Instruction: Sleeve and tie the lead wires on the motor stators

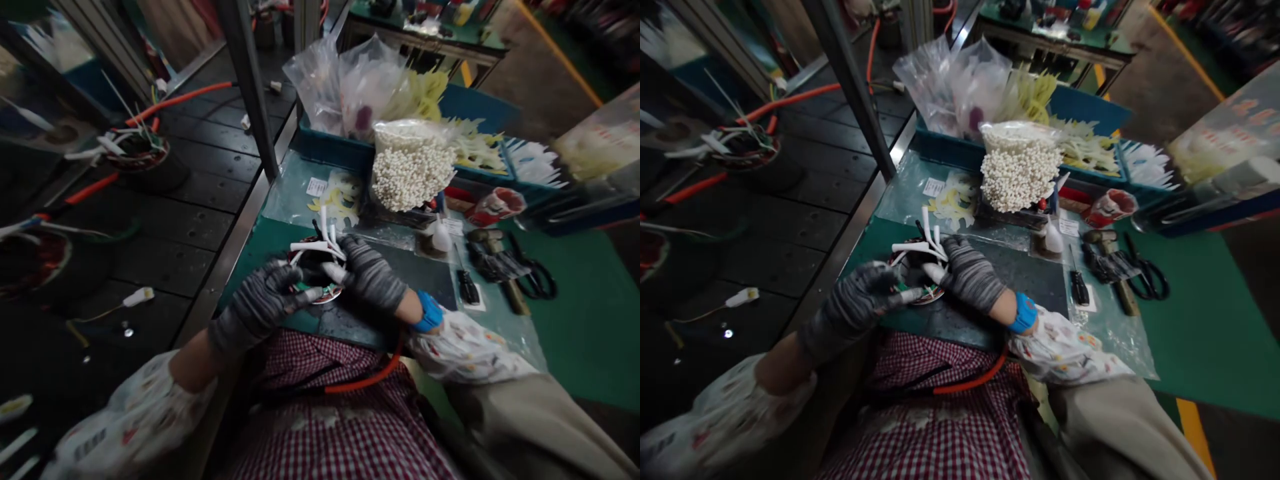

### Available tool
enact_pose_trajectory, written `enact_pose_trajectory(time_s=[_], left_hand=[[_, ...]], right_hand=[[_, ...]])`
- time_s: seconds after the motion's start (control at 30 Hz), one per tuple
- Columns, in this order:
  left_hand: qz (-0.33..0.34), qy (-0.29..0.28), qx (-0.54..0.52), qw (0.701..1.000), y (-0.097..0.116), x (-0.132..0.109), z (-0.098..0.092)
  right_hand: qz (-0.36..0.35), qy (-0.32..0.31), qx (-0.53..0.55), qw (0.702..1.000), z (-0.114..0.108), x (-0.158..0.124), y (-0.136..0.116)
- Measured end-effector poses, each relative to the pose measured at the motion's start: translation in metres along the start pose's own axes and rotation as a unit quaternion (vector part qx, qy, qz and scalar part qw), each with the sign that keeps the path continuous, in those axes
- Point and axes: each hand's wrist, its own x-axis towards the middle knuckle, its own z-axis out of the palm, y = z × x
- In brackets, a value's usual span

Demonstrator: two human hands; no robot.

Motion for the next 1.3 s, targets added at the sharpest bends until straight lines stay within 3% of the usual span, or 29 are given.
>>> enact_pose_trajectory(time_s=[0.17,0.23,0.3,0.4,0.47,0.53,0.63,0.7,0.77,0.87,0.97,1.07,1.13,1.2,1.23,1.3], left_hand=[[0.103,-0.063,0.022,0.992,-0.008,0.021,-0.027],[0.11,-0.064,0.049,0.991,-0.007,0.03,-0.035],[0.104,-0.051,0.072,0.991,-0.005,0.033,-0.038],[0.085,-0.018,0.087,0.992,-0.003,0.023,-0.031],[0.061,-0.002,0.072,0.996,-0.001,0.01,-0.021],[0.024,0.014,0.041,0.999,0.001,-0.002,-0.009],[-0.029,0.02,0.016,0.999,0.003,-0.011,0.005],[-0.03,0.01,0.017,0.999,-0.001,-0.011,0.012],[-0.014,0.001,0.012,1.0,-0.005,-0.01,0.017],[-0.04,-0.009,-0.004,0.999,-0.005,-0.011,0.024],[-0.123,0.003,-0.019,0.992,0.01,-0.014,0.032],[-0.181,0.032,-0.01,0.983,0.027,-0.015,0.039],[-0.186,0.048,-0.001,0.981,0.033,-0.014,0.041],[-0.176,0.057,0.006,0.983,0.034,-0.013,0.042],[-0.173,0.056,0.008,0.983,0.033,-0.013,0.041],[-0.173,0.06,0.015,0.983,0.031,-0.014,0.042]], right_hand=[[-0.094,-0.151,-0.04,0.983,-0.001,0.054,0.017],[-0.128,-0.207,-0.036,0.969,-0.007,0.075,0.018],[-0.133,-0.223,-0.048,0.964,-0.016,0.085,0.014],[-0.101,-0.161,-0.104,0.976,-0.041,0.077,0.009],[-0.049,-0.065,-0.169,0.982,-0.061,0.069,0.011],[0.015,0.023,-0.245,0.969,-0.076,0.066,0.015],[0.081,0.081,-0.333,0.936,-0.08,0.077,0.025],[0.109,0.102,-0.348,0.926,-0.074,0.087,0.031],[0.12,0.13,-0.325,0.929,-0.067,0.091,0.033],[0.071,0.155,-0.241,0.955,-0.07,0.08,0.027],[0.008,0.197,-0.124,0.973,-0.086,0.047,0.005],[0.01,0.289,0.046,0.956,-0.096,0.007,-0.026],[0.027,0.214,0.097,0.972,-0.092,-0.014,-0.043],[0.025,0.127,0.077,0.988,-0.079,-0.027,-0.053],[0.023,0.116,0.057,0.991,-0.071,-0.032,-0.056],[0.034,0.17,0.039,0.984,-0.055,-0.04,-0.058]])
